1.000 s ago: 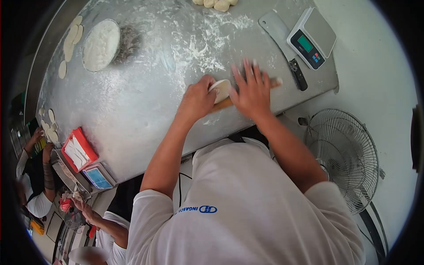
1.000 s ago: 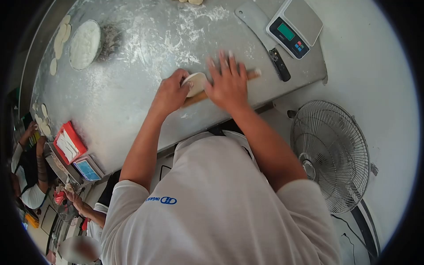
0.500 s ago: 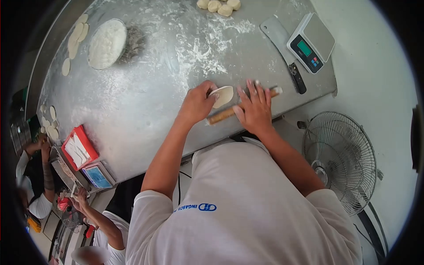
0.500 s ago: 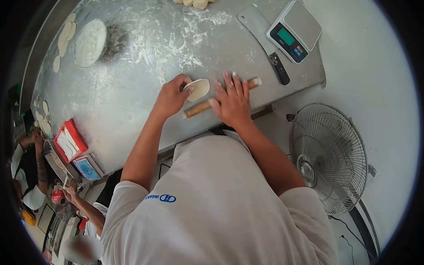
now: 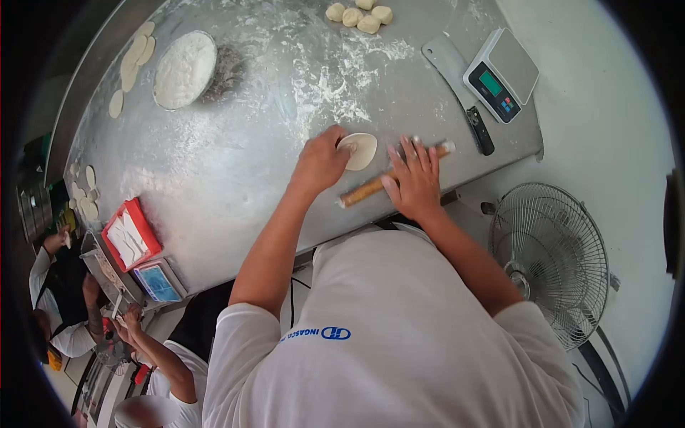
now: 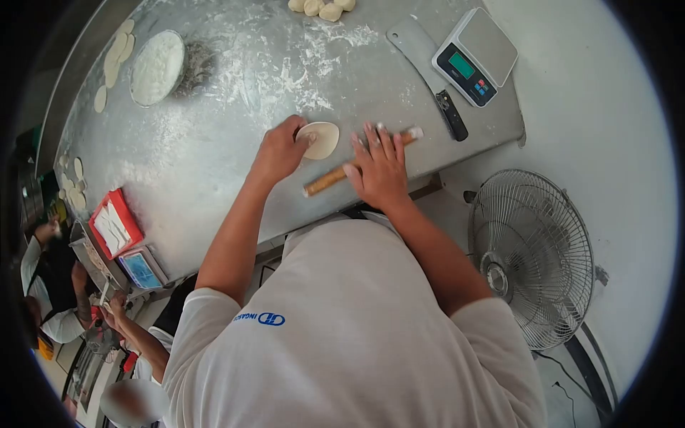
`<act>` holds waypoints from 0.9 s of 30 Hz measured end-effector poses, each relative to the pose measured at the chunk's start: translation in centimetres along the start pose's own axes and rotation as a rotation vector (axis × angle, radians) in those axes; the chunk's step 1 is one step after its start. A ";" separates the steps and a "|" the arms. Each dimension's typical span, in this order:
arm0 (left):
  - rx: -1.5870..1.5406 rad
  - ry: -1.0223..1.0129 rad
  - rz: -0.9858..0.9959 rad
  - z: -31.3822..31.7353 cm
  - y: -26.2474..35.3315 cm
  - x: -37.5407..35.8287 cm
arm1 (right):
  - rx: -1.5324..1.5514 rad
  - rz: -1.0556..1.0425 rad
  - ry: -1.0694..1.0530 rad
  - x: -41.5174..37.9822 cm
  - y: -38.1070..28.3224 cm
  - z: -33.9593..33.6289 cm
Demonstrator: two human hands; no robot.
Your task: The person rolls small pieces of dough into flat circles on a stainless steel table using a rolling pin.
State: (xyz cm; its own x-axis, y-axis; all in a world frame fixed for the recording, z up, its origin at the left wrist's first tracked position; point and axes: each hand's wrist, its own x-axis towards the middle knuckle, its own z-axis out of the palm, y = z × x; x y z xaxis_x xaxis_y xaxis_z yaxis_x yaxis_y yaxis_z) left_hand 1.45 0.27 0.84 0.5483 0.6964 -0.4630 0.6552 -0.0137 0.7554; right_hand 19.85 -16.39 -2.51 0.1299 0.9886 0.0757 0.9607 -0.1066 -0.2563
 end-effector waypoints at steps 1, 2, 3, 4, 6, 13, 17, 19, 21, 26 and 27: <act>-0.009 -0.007 -0.017 0.3 -0.1 -0.6 | 0.003 0.017 -0.019 -1.1 -0.2 -0.3; -0.015 -0.018 -0.035 0.6 -0.4 -1.1 | 0.008 0.038 -0.039 -1.8 -0.3 -0.4; -0.017 -0.032 -0.048 0.7 -0.6 -1.3 | -0.040 0.038 -0.042 -0.3 -0.6 -0.1; -0.001 0.013 -0.019 0.7 -0.4 -1.0 | -0.089 0.037 -0.041 3.0 -0.8 0.4; 0.040 0.102 0.039 0.8 0.1 -0.5 | -0.082 0.058 0.010 9.8 -1.4 0.6; 0.198 0.043 0.140 -1.9 1.1 2.2 | 0.052 0.037 0.133 11.1 -0.6 1.7; -0.122 0.023 0.040 -0.4 -1.1 -0.3 | -0.008 -0.027 0.009 0.2 0.0 0.0; -0.247 -0.020 0.006 0.8 -2.4 -1.1 | -0.025 0.008 -0.046 -1.4 -0.4 -1.0; -0.399 -0.065 -0.079 1.5 -3.1 -1.6 | -0.055 0.019 -0.020 3.0 -0.4 0.3; -0.027 0.149 0.101 0.0 0.4 1.3 | -0.025 0.095 0.116 14.4 -0.6 1.8; 0.026 0.135 0.095 -0.9 0.9 2.1 | -0.020 0.087 0.129 14.9 -0.5 2.0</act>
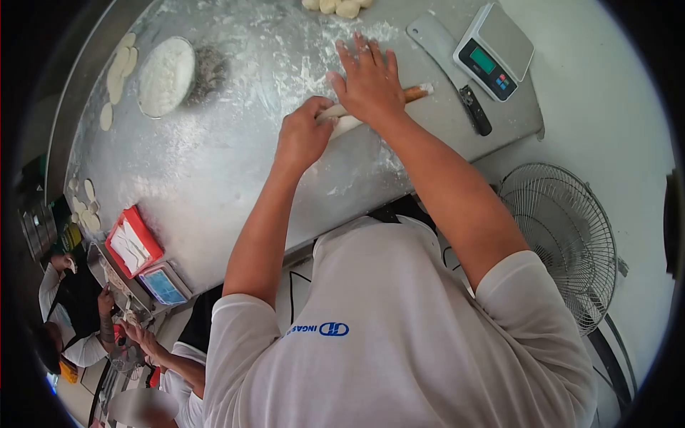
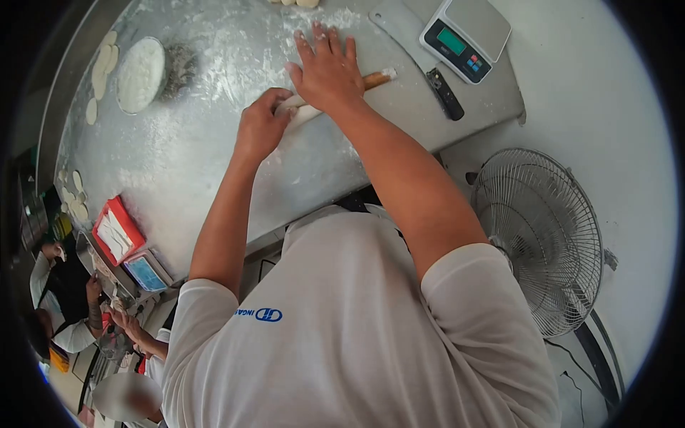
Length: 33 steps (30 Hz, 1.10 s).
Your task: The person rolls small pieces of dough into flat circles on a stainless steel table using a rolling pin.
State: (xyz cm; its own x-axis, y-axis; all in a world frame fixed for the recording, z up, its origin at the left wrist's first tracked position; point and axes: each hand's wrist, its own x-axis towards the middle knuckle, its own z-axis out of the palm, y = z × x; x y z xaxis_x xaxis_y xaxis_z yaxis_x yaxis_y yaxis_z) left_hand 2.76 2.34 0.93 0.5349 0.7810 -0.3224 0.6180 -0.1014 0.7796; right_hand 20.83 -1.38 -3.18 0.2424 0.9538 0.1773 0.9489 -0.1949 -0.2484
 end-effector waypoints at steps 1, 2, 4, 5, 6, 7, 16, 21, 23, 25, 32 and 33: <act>0.001 -0.052 -0.010 -0.3 0.4 0.5 | 0.009 -0.009 0.007 0.3 -0.3 0.0; 0.051 -0.076 0.023 -0.5 0.5 0.5 | 0.032 0.007 -0.028 -1.2 -0.2 -0.5; 0.137 -0.123 0.070 -0.4 0.3 0.2 | 0.028 -0.024 -0.091 -6.8 0.6 -2.2; 0.045 -0.121 0.014 -0.4 0.4 -0.6 | 0.002 -0.059 -0.117 -10.0 1.3 -2.7; -0.041 -0.110 -0.026 -0.2 -0.1 -1.4 | 0.020 -0.081 -0.131 -13.7 2.1 -3.7; -0.126 -0.102 -0.068 0.4 -0.9 -2.2 | 0.039 -0.100 -0.148 -16.0 2.6 -4.2; -0.020 0.031 -0.020 0.1 0.3 -1.4 | 0.022 -0.032 0.027 -0.2 -0.2 0.3; 0.264 -0.127 0.059 -0.7 -0.5 0.4 | 0.090 -0.058 -0.005 -5.4 0.3 -1.7; 0.029 -0.080 -0.053 -0.5 -1.0 -0.9 | 0.024 -0.117 -0.103 -11.8 1.6 -3.0; -0.144 -0.083 -0.118 0.0 -1.7 -2.4 | 0.023 -0.145 -0.138 -15.6 2.4 -4.1; -0.043 0.020 -0.071 0.4 -1.3 -2.6 | -0.012 -0.038 -0.026 -1.6 -0.4 -0.2; -0.032 0.071 -0.028 0.3 -1.0 -1.7 | 0.001 -0.028 -0.013 -0.7 -0.3 0.1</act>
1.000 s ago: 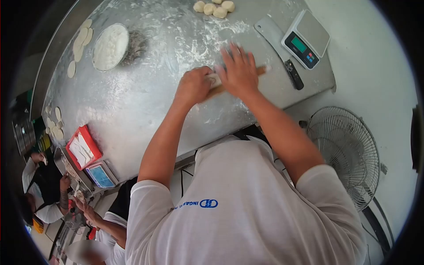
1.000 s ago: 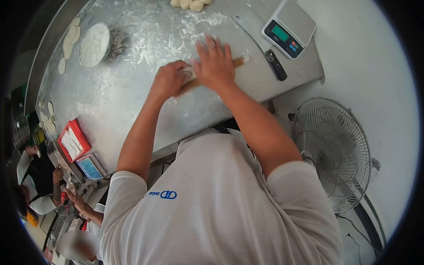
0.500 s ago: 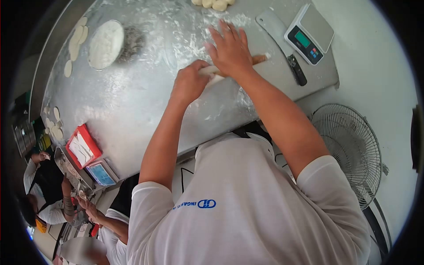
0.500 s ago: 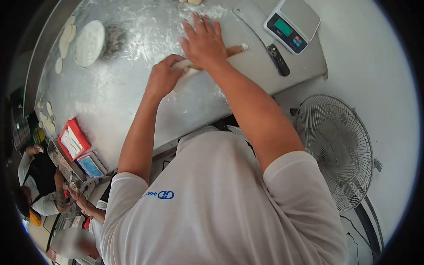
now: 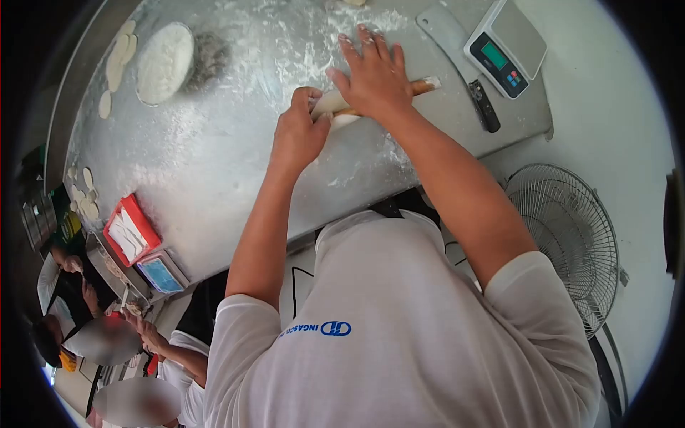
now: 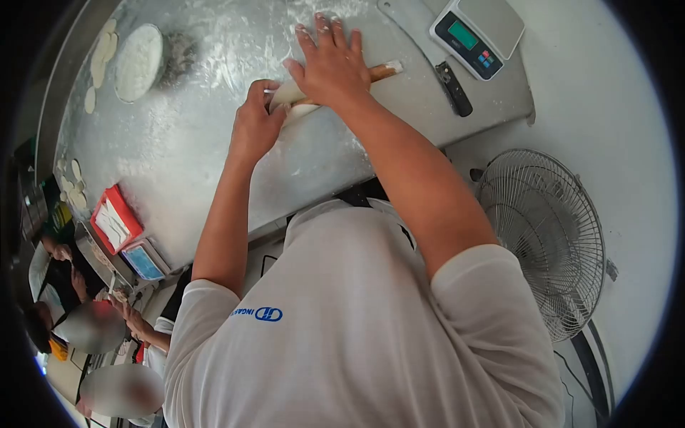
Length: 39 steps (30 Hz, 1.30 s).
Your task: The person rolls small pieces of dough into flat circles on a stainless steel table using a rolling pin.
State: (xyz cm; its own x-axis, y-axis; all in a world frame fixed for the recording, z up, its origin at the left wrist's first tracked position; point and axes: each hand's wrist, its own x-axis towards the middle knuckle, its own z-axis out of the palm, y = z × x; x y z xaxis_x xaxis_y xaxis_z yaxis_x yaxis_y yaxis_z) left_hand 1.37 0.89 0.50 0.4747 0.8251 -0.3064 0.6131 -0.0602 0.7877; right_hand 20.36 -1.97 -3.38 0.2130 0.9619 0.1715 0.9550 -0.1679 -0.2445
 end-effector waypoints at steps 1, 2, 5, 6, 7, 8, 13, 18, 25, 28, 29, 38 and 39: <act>0.005 0.062 0.048 -0.4 0.7 1.0 | 0.011 -0.001 0.019 1.0 0.1 0.4; 0.081 -0.018 -0.005 -1.0 1.3 1.6 | 0.024 -0.007 0.034 1.4 0.0 0.7; 0.323 -0.100 0.267 -0.3 -1.7 2.5 | 0.024 -0.015 -0.069 -5.2 0.5 -1.6; 0.277 -0.074 0.276 -0.4 -1.7 2.1 | 0.045 -0.031 -0.078 -8.3 1.1 -2.0; 0.160 -0.083 0.160 -0.7 -1.5 1.4 | 0.053 -0.068 -0.101 -11.8 1.7 -2.7; 0.044 -0.096 0.043 -0.9 -1.1 0.5 | 0.063 -0.103 -0.127 -14.1 2.3 -3.4; -0.213 -0.146 0.092 1.2 -5.8 -2.2 | 0.024 -0.143 -0.101 -11.2 2.4 -2.4; -0.032 0.054 -0.031 -0.2 -0.1 -2.3 | 0.010 -0.061 0.016 -0.1 -1.3 -0.6; 0.087 -0.011 0.079 1.2 -2.0 -2.7 | 0.085 -0.176 -0.028 -10.7 4.2 -2.8; 0.009 -0.164 0.134 -1.8 -1.2 -4.4 | 0.058 -0.087 0.022 -12.6 7.1 -3.3; -0.089 -0.184 0.137 -3.7 -1.3 -4.0 | 0.044 -0.074 0.046 -12.4 7.3 -3.2; -1.584 0.776 0.404 -20.1 -2.9 -3.2 | 0.034 -0.036 0.065 -12.6 7.2 -3.0; -1.578 0.876 0.284 -19.6 -3.3 -2.4 | 0.034 -0.037 0.064 -12.5 7.1 -2.9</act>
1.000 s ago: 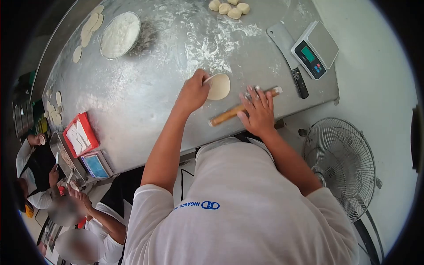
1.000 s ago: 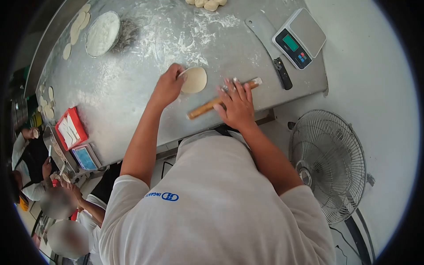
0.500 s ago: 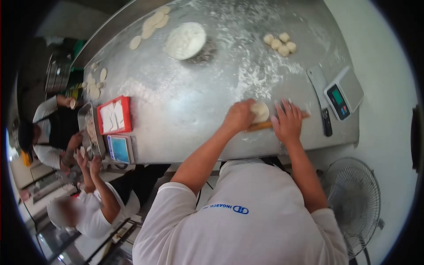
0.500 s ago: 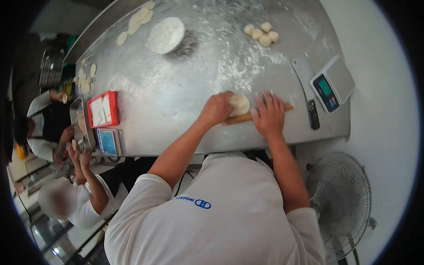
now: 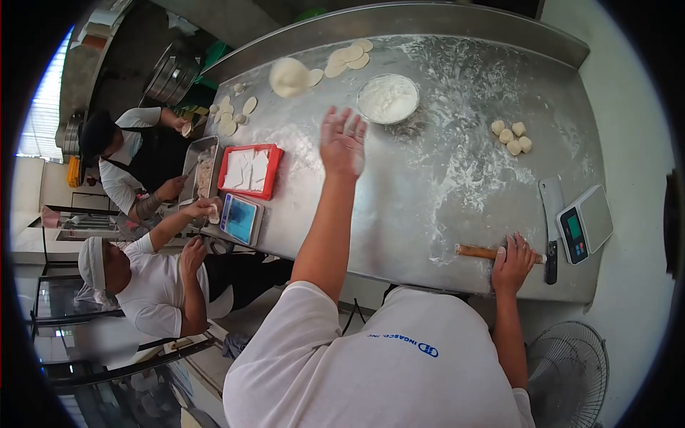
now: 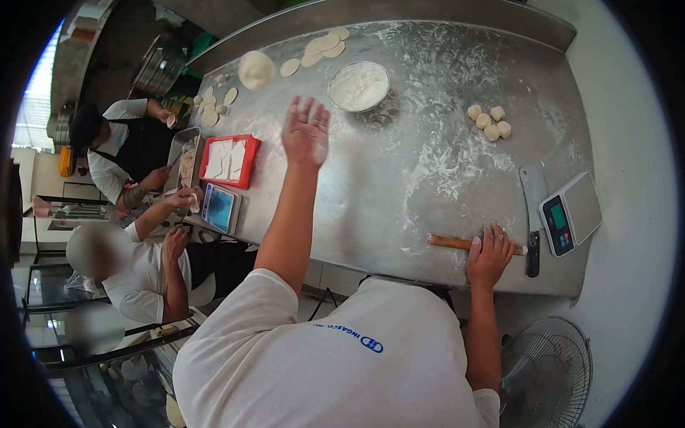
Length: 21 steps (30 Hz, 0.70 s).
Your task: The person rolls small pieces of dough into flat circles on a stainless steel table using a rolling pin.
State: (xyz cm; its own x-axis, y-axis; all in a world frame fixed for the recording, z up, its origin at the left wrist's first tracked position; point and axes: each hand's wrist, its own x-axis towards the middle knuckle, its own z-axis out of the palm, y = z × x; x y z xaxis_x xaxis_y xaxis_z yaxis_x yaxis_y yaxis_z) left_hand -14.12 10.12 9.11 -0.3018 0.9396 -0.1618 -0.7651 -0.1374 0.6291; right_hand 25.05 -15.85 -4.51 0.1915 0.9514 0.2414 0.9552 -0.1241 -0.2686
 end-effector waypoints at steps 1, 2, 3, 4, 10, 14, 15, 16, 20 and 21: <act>0.186 -0.082 -0.038 0.0 -1.6 -0.3 | -0.005 0.002 0.001 0.1 0.0 0.1; 0.287 -0.183 -0.121 -0.2 -3.5 -0.9 | -0.015 0.012 -0.001 0.1 0.0 0.1; 0.460 -0.254 -0.206 0.9 -5.3 -1.9 | 0.000 0.000 -0.001 0.1 0.0 0.1; 0.627 -0.336 -0.304 2.0 -7.3 -2.9 | 0.005 0.001 -0.004 0.2 -0.1 0.3; 1.357 -0.869 0.025 6.1 -22.6 -1.1 | 0.008 0.049 0.003 0.9 -0.6 -0.9; 1.514 -0.906 0.516 9.2 -32.2 3.3 | 0.048 0.064 0.018 0.9 -0.8 -1.2; 1.588 -0.989 0.424 10.0 -33.5 3.7 | 0.057 0.057 0.023 0.9 -0.6 -1.3; 1.666 -1.062 0.335 11.0 -34.0 4.2 | 0.047 0.068 0.017 0.5 -0.5 -1.4; 1.680 -1.134 0.379 9.9 -33.9 4.1 | 0.051 0.057 0.024 0.7 -0.5 -1.0; 1.681 -1.078 0.418 9.6 -32.3 2.9 | 0.049 0.057 0.031 0.6 -0.4 -1.0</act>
State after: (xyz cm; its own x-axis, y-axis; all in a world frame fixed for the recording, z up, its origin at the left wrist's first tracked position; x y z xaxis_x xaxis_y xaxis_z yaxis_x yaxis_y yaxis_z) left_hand 15.20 20.26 -4.41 0.5906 0.7877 0.1753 0.6101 -0.5781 0.5418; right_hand 24.96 -15.48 -3.33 0.2525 0.9338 0.2533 0.9307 -0.1629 -0.3274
